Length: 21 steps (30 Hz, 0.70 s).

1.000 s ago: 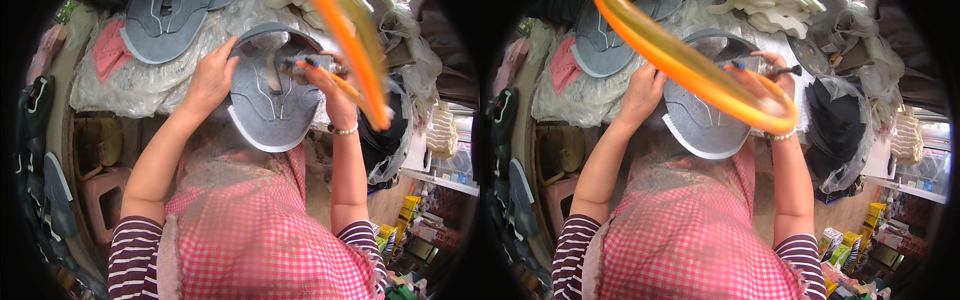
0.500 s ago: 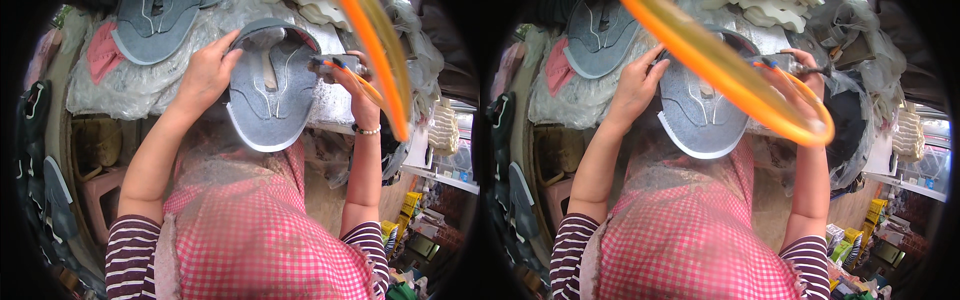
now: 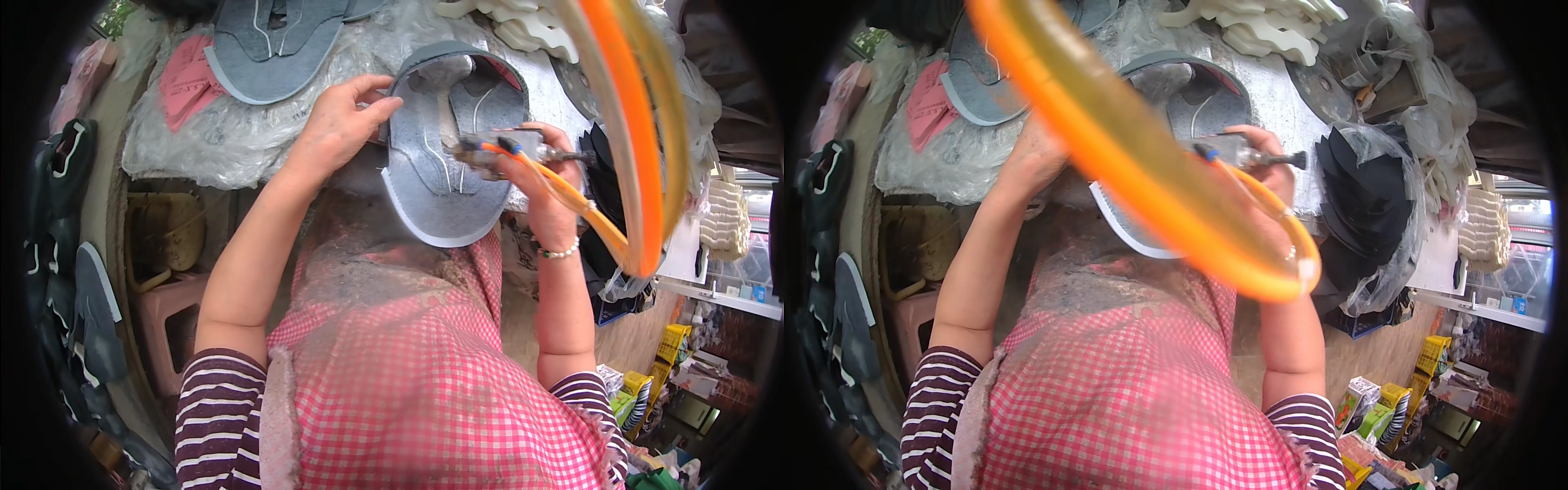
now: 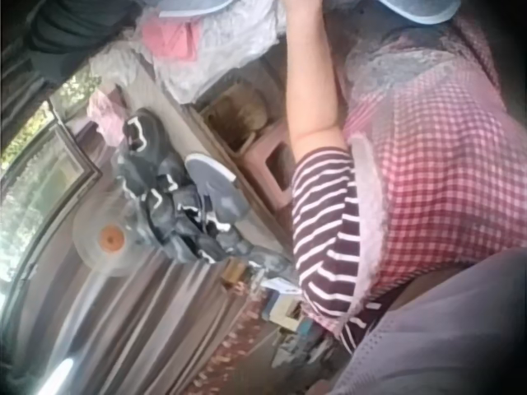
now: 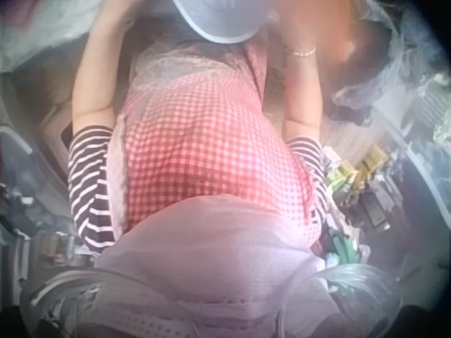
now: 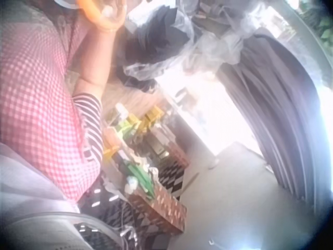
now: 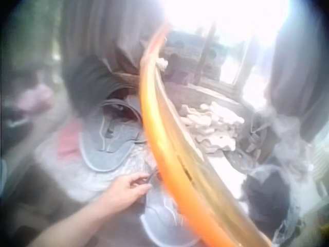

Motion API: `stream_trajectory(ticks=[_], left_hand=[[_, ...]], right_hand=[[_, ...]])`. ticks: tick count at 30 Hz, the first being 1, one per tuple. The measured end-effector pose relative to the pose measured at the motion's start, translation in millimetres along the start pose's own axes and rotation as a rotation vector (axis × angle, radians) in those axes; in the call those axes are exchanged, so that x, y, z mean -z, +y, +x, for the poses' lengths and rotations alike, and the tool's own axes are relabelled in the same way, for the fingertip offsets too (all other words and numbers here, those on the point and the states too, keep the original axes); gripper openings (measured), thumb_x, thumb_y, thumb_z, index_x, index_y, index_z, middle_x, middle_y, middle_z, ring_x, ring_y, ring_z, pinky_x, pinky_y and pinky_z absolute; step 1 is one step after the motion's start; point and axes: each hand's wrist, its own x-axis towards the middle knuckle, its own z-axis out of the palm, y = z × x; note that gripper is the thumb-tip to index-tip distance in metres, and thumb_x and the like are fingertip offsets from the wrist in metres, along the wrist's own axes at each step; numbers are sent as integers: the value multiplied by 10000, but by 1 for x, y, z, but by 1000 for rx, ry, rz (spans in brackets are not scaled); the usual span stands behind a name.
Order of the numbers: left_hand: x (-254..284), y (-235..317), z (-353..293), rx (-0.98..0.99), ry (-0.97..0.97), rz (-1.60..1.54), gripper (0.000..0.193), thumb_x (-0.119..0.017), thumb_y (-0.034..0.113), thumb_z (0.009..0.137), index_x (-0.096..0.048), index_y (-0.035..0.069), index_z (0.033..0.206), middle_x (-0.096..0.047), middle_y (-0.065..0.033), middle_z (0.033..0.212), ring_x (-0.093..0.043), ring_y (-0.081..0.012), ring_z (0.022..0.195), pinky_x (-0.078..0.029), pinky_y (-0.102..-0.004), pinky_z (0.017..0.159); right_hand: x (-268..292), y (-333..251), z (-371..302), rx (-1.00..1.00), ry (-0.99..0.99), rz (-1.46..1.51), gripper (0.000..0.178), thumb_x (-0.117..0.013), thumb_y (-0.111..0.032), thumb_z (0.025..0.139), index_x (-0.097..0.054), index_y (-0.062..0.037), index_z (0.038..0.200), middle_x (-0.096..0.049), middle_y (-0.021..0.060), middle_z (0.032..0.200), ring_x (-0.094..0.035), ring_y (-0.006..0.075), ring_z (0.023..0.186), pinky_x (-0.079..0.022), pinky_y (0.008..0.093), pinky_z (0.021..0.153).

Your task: The person repeatedly assembles slipper components by hand. They place a black insole onto a grey slipper sole, press it into place, and then attach a white foam insert to the top. The completed slipper is set aside, and the process is repeated with new components.

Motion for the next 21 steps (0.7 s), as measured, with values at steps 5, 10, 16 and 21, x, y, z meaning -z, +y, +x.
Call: stream_trajectory(ticks=[5,10,16,21], left_hand=[[-3,11,0,205,-99,98,442,-543,269,927,-530,-39,1243,-618,-88,1058,-575,-129,893,-490,-291,770],[-18,-7,-1,18,199,103,413,-490,253,937,-551,-92,1156,-652,-147,907,-581,-202,843,-458,-337,787],[8,-1,5,92,342,77,483,-504,267,956,-498,-126,1238,-573,-35,895,-504,-115,820,-429,-250,768],[20,-13,2,-48,604,193,512,-515,239,949,-454,-148,1278,-602,-96,1033,-533,-123,946,-411,-244,877]], right_hand=[[80,20,6,184,132,-226,416,-690,-20,814,-503,-9,1186,-635,85,983,-651,150,850,-544,280,733],[98,6,12,120,245,40,415,-623,-47,865,-463,-17,1246,-640,109,1034,-643,198,975,-545,336,819],[115,51,73,-162,262,478,241,-666,-66,839,-577,-40,1061,-671,89,972,-644,180,925,-502,402,860],[109,68,99,-197,180,378,191,-642,-160,887,-617,-28,1022,-655,91,1082,-610,170,981,-512,361,854]])
